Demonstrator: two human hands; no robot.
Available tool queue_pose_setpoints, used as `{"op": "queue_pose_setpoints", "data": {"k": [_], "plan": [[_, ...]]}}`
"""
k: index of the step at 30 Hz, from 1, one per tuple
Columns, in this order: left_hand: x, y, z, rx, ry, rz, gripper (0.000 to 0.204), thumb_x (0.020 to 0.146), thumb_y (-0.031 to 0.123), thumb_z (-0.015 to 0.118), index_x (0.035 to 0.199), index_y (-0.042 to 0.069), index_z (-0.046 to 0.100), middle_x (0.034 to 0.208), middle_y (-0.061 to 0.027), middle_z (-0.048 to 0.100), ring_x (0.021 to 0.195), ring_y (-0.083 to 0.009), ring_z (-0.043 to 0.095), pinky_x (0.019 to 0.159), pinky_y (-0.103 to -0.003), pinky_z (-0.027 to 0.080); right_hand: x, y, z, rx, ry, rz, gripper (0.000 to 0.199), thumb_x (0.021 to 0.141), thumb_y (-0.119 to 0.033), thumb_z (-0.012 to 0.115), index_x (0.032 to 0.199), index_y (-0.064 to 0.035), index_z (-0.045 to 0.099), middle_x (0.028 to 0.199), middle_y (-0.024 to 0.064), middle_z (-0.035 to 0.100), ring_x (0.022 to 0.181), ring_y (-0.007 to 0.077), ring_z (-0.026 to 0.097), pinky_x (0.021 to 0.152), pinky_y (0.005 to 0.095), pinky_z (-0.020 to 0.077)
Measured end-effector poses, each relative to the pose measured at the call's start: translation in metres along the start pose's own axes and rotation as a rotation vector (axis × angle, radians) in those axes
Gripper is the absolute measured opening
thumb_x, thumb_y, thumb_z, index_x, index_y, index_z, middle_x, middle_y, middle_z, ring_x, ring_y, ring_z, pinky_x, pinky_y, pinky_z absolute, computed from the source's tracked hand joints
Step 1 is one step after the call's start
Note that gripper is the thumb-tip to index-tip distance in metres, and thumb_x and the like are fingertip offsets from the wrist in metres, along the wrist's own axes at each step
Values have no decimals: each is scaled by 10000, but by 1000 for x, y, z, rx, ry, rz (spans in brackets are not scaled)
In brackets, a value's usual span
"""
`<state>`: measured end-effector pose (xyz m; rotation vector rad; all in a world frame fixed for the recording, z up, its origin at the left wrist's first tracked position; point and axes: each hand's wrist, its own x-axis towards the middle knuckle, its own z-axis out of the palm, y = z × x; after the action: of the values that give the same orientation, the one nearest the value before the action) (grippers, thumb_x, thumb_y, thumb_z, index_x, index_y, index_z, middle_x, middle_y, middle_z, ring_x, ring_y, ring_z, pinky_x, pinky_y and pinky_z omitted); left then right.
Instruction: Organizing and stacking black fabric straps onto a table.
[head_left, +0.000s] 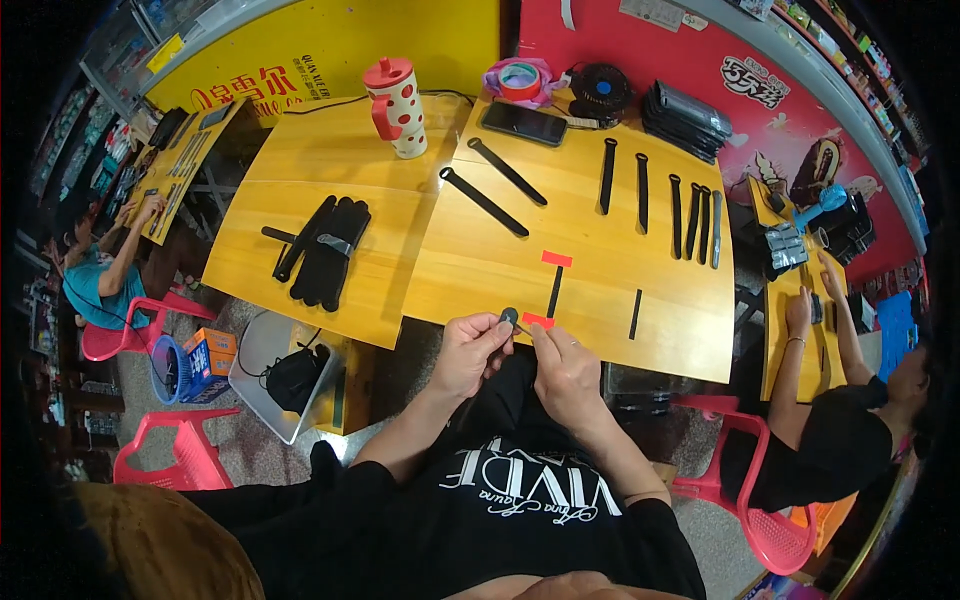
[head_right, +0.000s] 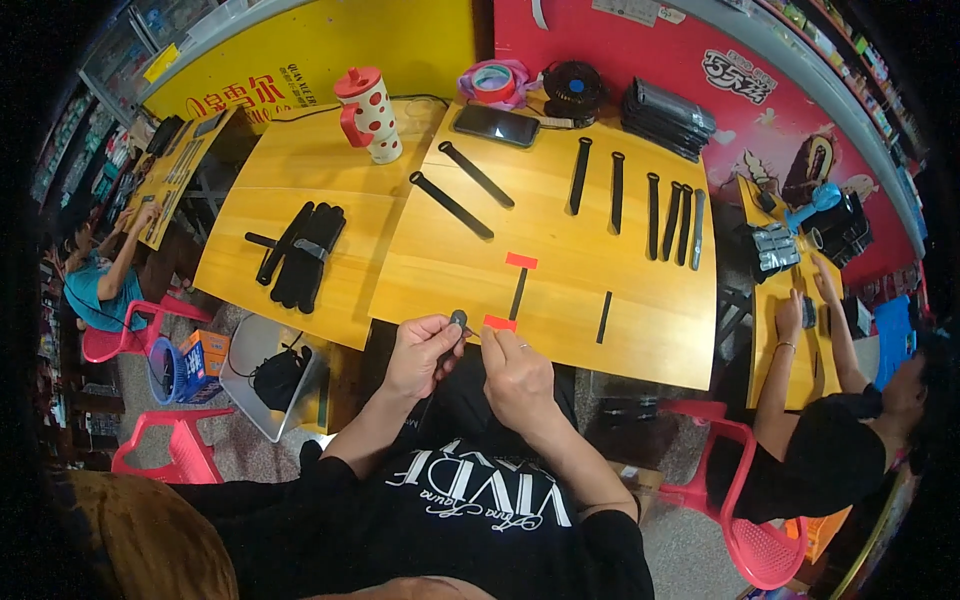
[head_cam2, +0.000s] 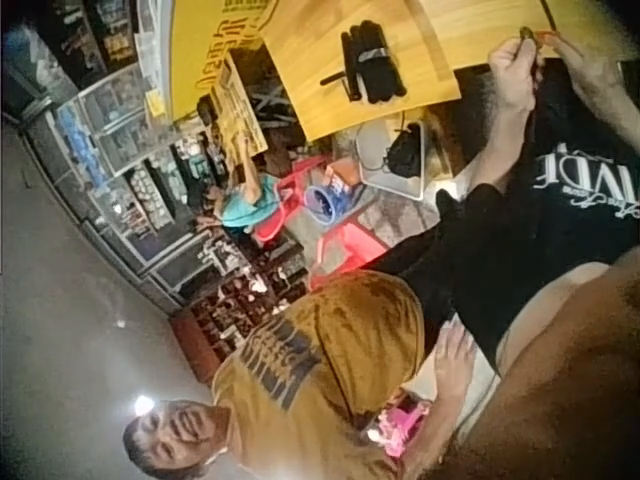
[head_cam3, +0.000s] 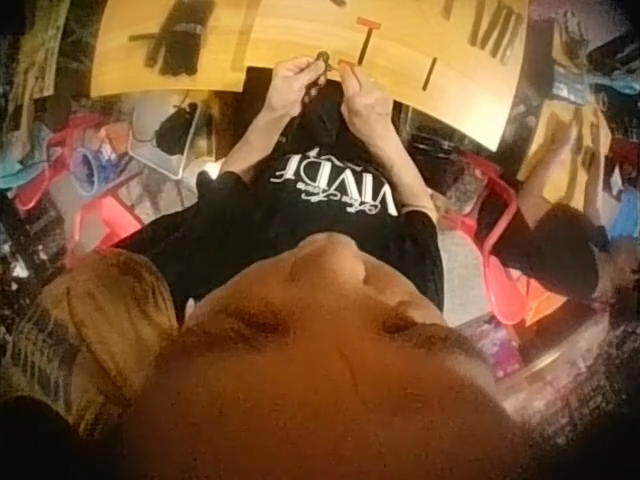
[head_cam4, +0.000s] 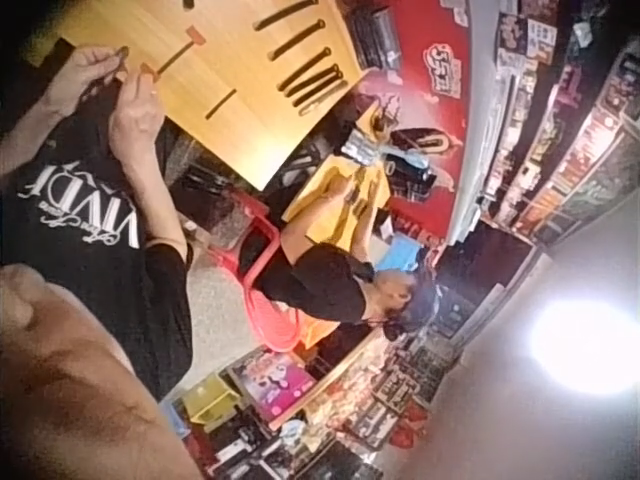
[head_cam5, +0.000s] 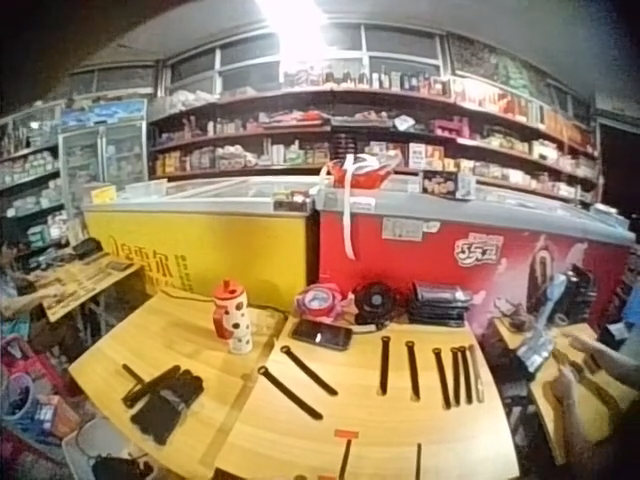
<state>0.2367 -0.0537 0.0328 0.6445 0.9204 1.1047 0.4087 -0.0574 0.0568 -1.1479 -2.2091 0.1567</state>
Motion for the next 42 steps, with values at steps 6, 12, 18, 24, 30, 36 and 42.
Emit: {"op": "queue_pose_setpoints", "data": {"k": [6, 12, 18, 24, 30, 36, 42], "plan": [[0, -8, 8, 82, -32, 90, 162, 959, 146, 603, 891, 24, 685, 675, 19, 601, 507, -31, 463, 458, -167, 327, -3, 5, 0, -214, 17, -145, 414, 717, -51, 594, 1096, 114, 603, 783, 137, 565, 668, 251, 611, 551, 311, 499], [2, -18, 3, 202, -55, 143, 142, 952, 74, 582, 867, 11, 677, 675, 31, 577, 542, -23, 459, 491, -170, 328, -3, 13, -3, -253, -52, -215, 391, 724, -89, 606, 1061, 108, 607, 768, 130, 557, 645, 234, 601, 525, 298, 486], [-1, -22, 12, 190, -132, 125, 140, 950, 59, 576, 870, 4, 677, 691, 24, 585, 571, -26, 479, 509, -172, 344, -8, 20, 9, -127, -28, -161, 369, 725, -81, 617, 1051, 92, 602, 783, 133, 556, 660, 243, 612, 543, 310, 496], [0, -12, 12, 134, -150, 52, 143, 942, 64, 586, 866, 5, 692, 681, 22, 594, 557, -33, 481, 492, -173, 336, -10, 24, 0, -52, -17, -170, 361, 701, -75, 620, 1023, 87, 604, 794, 133, 561, 670, 255, 616, 546, 325, 493], [5, 7, -1, 257, -289, -214, 151, 928, 112, 625, 852, 18, 714, 606, 27, 566, 501, -28, 454, 444, -176, 297, -14, 16, -3, -74, 2, -113, 377, 666, 41, 611, 1043, 49, 616, 773, 132, 549, 630, 262, 602, 508, 350, 477], [-29, -1, 10, 562, -618, -350, 97, 823, 6, 652, 766, 14, 730, 630, -19, 638, 510, -52, 534, 493, -196, 407, -15, 129, -55, -96, 615, 380, 164, 933, -57, 492, 958, 19, 635, 757, 60, 577, 655, 157, 543, 600, 278, 448], [2, 7, -3, 101, -188, -132, 203, 984, 159, 562, 937, -15, 653, 644, -5, 592, 456, -53, 488, 404, -164, 351, -5, 60, -47, 333, 260, 171, 183, 803, 134, 529, 914, 27, 627, 737, 124, 595, 641, 261, 612, 591, 333, 486]]}}
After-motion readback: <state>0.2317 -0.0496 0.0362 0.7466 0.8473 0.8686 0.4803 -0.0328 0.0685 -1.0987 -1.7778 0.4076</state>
